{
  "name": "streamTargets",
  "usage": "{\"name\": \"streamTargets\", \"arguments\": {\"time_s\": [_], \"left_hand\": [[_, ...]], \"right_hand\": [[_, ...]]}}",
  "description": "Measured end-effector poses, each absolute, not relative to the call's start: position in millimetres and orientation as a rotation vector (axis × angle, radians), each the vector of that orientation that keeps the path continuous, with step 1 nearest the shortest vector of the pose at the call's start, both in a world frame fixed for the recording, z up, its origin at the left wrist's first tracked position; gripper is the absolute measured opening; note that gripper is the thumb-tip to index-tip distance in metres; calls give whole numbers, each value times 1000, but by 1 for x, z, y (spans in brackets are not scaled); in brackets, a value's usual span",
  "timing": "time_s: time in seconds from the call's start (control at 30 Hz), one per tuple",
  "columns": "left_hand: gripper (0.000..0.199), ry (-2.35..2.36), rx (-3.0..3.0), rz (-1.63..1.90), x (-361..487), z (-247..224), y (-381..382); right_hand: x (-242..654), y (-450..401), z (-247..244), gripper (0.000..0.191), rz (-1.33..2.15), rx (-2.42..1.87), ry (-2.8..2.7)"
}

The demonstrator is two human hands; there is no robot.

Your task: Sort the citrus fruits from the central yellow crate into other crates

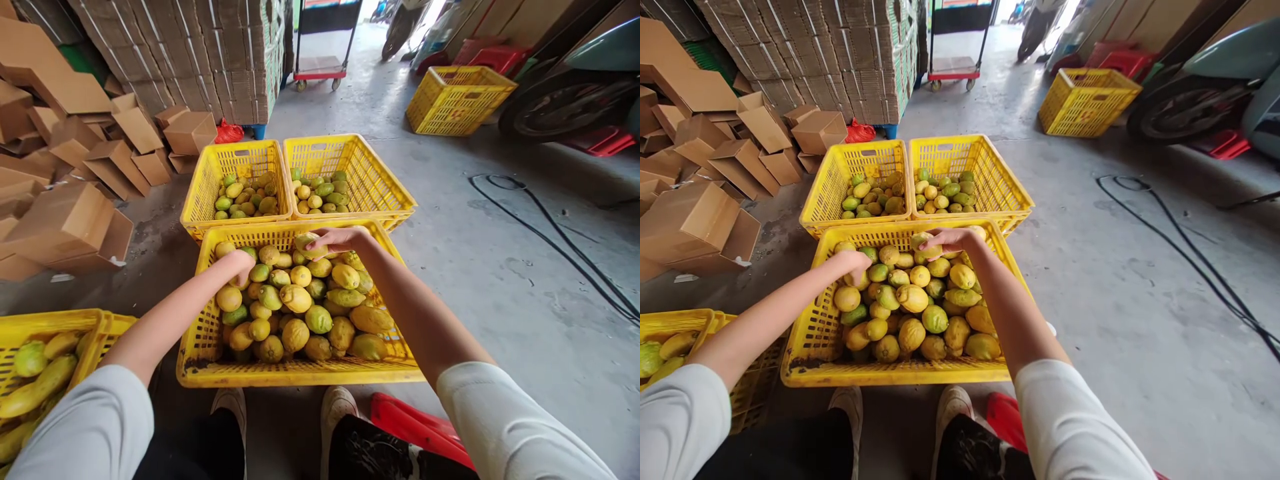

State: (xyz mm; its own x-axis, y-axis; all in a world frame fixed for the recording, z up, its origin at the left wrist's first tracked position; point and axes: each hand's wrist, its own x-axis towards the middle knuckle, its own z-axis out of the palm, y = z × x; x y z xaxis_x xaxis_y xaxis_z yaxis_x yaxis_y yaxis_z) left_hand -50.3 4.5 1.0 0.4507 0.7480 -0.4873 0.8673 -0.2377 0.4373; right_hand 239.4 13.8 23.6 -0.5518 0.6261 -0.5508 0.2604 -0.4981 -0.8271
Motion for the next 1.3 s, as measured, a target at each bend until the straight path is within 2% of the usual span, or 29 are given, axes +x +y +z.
{"name": "streamTargets", "arguments": {"time_s": [0.07,0.13,0.23,0.3,0.37,0.53,0.63,0.8,1.0,1.13,1.23,1.3], "left_hand": [[45,1317,1984,-288,-55,27,14],[56,1279,1976,-200,-58,50,21],[66,1133,1768,216,-55,67,23],[67,1021,1468,425,-51,67,21],[63,949,1224,565,-45,62,18],[32,908,938,863,-29,52,14],[23,924,779,978,-23,55,13],[39,804,617,1005,-21,65,-5],[31,862,341,1004,-10,45,-58],[34,912,366,983,-6,14,-83],[47,1020,378,960,-12,-4,-90],[47,1049,352,981,-16,-8,-92]], "right_hand": [[238,13,24,55,2149,-1211,-1382],[233,11,28,57,2135,-1091,-1340],[221,10,36,57,2011,-1077,-1271],[210,10,41,50,1900,-1105,-1251],[198,12,45,42,1816,-1114,-1259],[178,17,58,66,1735,-1120,-1212],[179,14,69,68,1758,-1105,-1189],[189,-11,69,50,1816,-1025,-1116],[176,-55,28,31,1907,-1040,-533],[166,-70,6,38,1866,-1110,-480],[173,-74,6,52,1934,-1218,-676],[182,-75,14,61,1966,-1257,-848]]}}
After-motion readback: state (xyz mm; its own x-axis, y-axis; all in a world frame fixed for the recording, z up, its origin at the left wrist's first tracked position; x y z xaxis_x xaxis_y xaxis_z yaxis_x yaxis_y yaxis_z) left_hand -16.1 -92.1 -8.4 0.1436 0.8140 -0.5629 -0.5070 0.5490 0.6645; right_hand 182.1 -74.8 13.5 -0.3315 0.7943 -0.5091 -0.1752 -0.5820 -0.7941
